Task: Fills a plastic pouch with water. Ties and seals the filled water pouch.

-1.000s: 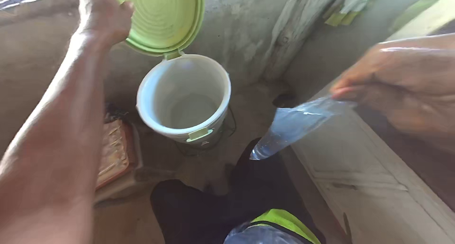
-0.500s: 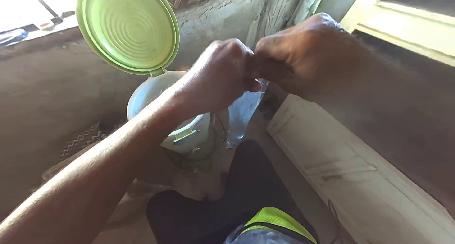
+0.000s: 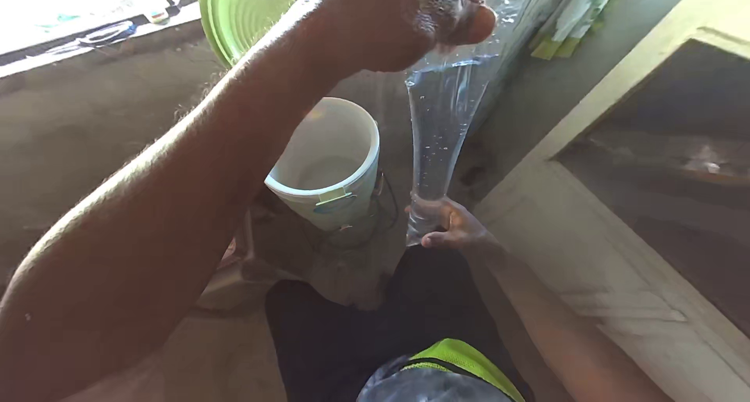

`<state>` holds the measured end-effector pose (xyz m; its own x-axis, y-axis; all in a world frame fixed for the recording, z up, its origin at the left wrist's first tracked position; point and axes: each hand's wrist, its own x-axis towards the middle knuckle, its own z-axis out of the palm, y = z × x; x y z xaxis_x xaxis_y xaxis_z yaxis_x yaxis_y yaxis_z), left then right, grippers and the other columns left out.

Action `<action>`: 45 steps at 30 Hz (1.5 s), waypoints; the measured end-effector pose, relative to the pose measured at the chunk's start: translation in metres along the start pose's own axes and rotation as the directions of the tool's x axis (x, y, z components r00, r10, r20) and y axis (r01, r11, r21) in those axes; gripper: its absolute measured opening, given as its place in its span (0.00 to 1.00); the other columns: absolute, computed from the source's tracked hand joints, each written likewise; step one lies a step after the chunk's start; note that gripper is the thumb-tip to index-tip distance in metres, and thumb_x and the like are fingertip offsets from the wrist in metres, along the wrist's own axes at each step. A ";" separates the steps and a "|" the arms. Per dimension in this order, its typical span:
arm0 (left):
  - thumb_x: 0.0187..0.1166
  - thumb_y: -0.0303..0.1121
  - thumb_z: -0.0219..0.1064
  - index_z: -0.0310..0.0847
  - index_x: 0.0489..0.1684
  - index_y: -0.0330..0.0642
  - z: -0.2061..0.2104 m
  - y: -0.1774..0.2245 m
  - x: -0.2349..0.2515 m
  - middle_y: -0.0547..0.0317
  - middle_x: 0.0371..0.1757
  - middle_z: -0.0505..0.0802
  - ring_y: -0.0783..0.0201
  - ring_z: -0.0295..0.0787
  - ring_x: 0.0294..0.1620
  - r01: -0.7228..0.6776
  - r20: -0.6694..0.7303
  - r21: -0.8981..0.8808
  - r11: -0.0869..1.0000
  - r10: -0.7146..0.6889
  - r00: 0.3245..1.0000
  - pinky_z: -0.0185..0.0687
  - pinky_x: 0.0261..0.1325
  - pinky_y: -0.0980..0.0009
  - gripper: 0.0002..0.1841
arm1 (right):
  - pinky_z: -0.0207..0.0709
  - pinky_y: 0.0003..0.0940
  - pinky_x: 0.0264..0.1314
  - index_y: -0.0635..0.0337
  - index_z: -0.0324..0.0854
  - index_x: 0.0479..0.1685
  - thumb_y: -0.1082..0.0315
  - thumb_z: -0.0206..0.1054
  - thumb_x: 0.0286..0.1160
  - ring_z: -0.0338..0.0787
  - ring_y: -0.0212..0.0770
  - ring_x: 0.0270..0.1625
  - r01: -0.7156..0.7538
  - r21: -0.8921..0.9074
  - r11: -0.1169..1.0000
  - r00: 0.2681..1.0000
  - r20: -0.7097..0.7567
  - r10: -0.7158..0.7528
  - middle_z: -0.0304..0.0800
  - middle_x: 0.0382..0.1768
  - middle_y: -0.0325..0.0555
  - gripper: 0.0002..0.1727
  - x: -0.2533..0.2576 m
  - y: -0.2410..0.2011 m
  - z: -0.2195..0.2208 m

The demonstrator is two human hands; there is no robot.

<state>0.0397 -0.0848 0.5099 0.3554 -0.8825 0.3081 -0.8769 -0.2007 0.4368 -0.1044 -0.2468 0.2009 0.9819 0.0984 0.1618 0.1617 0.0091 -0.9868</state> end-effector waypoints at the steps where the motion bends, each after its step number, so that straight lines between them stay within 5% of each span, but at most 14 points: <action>1: 0.80 0.38 0.71 0.85 0.30 0.50 0.000 -0.006 -0.002 0.76 0.23 0.84 0.85 0.80 0.26 0.020 0.006 0.011 1.000 -0.020 1.000 0.75 0.33 0.85 0.08 | 0.88 0.27 0.60 0.70 0.73 0.68 0.61 0.85 0.52 0.93 0.28 0.54 -0.047 -0.042 0.998 0.997 -0.055 0.045 0.92 0.55 0.41 0.41 -0.005 -0.002 0.004; 3: 0.80 0.37 0.71 0.86 0.28 0.49 -0.001 -0.017 -0.010 0.75 0.22 0.85 0.83 0.79 0.25 0.077 0.043 0.031 0.997 -0.078 0.996 0.74 0.32 0.82 0.09 | 0.87 0.23 0.56 0.66 0.78 0.62 0.65 0.79 0.54 0.92 0.23 0.49 -0.097 -0.144 0.985 0.994 -0.073 0.087 0.93 0.49 0.36 0.31 -0.016 -0.010 0.002; 9: 0.79 0.31 0.72 0.87 0.26 0.44 0.014 -0.082 -0.034 0.72 0.22 0.88 0.82 0.79 0.23 0.247 0.054 -0.147 0.958 -0.241 0.969 0.73 0.30 0.83 0.09 | 0.87 0.22 0.48 0.61 0.82 0.59 0.65 0.69 0.64 0.91 0.22 0.43 -0.105 -0.402 0.909 0.994 -0.055 0.090 0.93 0.49 0.35 0.21 -0.056 -0.049 -0.039; 14: 0.78 0.28 0.72 0.87 0.25 0.43 0.045 -0.121 -0.046 0.71 0.21 0.87 0.81 0.78 0.22 0.303 0.060 -0.323 0.896 -0.300 0.952 0.72 0.30 0.82 0.08 | 0.85 0.30 0.39 0.58 0.83 0.58 0.58 0.70 0.61 0.89 0.29 0.36 -0.292 -0.616 0.732 0.951 -0.104 0.292 0.92 0.40 0.38 0.24 -0.072 -0.106 -0.061; 23: 0.79 0.29 0.71 0.86 0.23 0.42 0.071 -0.136 -0.047 0.70 0.21 0.86 0.80 0.77 0.22 0.313 0.058 -0.404 0.860 -0.317 0.947 0.71 0.30 0.81 0.11 | 0.75 0.15 0.26 0.53 0.85 0.54 0.58 0.71 0.57 0.80 0.17 0.25 -0.253 -0.720 0.646 0.959 -0.097 0.267 0.83 0.27 0.26 0.22 -0.072 -0.144 -0.084; 27: 0.80 0.30 0.71 0.87 0.26 0.42 0.061 -0.128 -0.042 0.70 0.23 0.89 0.82 0.80 0.24 0.303 0.054 -0.357 0.884 -0.304 0.951 0.75 0.32 0.81 0.10 | 0.77 0.20 0.29 0.56 0.83 0.55 0.64 0.69 0.61 0.81 0.21 0.26 -0.310 -0.707 0.636 0.935 -0.105 0.339 0.83 0.29 0.30 0.20 -0.066 -0.142 -0.079; 31: 0.82 0.34 0.69 0.83 0.25 0.44 0.032 -0.095 -0.028 0.72 0.22 0.86 0.82 0.79 0.24 0.216 0.047 -0.144 0.966 -0.212 0.976 0.73 0.32 0.81 0.12 | 0.86 0.35 0.42 0.60 0.81 0.62 0.63 0.68 0.67 0.89 0.32 0.37 -0.331 -0.597 0.731 0.920 -0.031 0.391 0.90 0.41 0.41 0.22 -0.056 -0.110 -0.074; 36: 0.84 0.39 0.67 0.84 0.26 0.51 -0.003 -0.035 -0.007 0.73 0.22 0.86 0.80 0.79 0.24 0.067 0.099 0.141 0.988 -0.082 0.992 0.72 0.31 0.79 0.12 | 0.86 0.23 0.52 0.64 0.79 0.59 0.69 0.69 0.60 0.90 0.21 0.45 -0.290 -0.283 0.914 0.948 0.044 0.315 0.92 0.46 0.34 0.23 -0.038 -0.058 -0.053; 41: 0.83 0.41 0.68 0.84 0.28 0.52 -0.006 0.019 0.000 0.72 0.21 0.82 0.77 0.74 0.22 -0.060 0.143 0.272 0.960 0.022 0.989 0.69 0.28 0.76 0.11 | 0.85 0.35 0.67 0.65 0.73 0.76 0.65 0.76 0.64 0.89 0.35 0.64 -0.215 -0.426 0.879 0.967 0.035 0.254 0.87 0.65 0.49 0.35 -0.021 -0.066 -0.041; 43: 0.81 0.38 0.70 0.84 0.27 0.51 -0.001 0.031 -0.003 0.72 0.21 0.81 0.77 0.73 0.21 -0.137 0.163 0.257 0.957 0.096 0.982 0.68 0.26 0.76 0.10 | 0.85 0.39 0.60 0.67 0.74 0.76 0.57 0.76 0.70 0.88 0.43 0.61 -0.111 -0.544 0.832 0.993 -0.094 0.071 0.85 0.64 0.56 0.35 -0.017 -0.103 -0.035; 45: 0.79 0.36 0.71 0.85 0.26 0.50 0.008 0.037 -0.007 0.72 0.20 0.82 0.77 0.74 0.20 -0.176 0.180 0.230 0.957 0.136 0.974 0.68 0.26 0.76 0.10 | 0.87 0.32 0.45 0.64 0.81 0.69 0.51 0.72 0.77 0.89 0.35 0.43 0.028 -0.667 0.745 0.960 -0.190 -0.206 0.88 0.48 0.48 0.29 -0.012 -0.140 -0.028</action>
<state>0.0022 -0.0891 0.5174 0.1691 -0.9635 0.2074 -0.9762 -0.1348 0.1698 -0.1358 -0.2769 0.3375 0.9278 -0.0969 0.3602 0.2134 -0.6542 -0.7256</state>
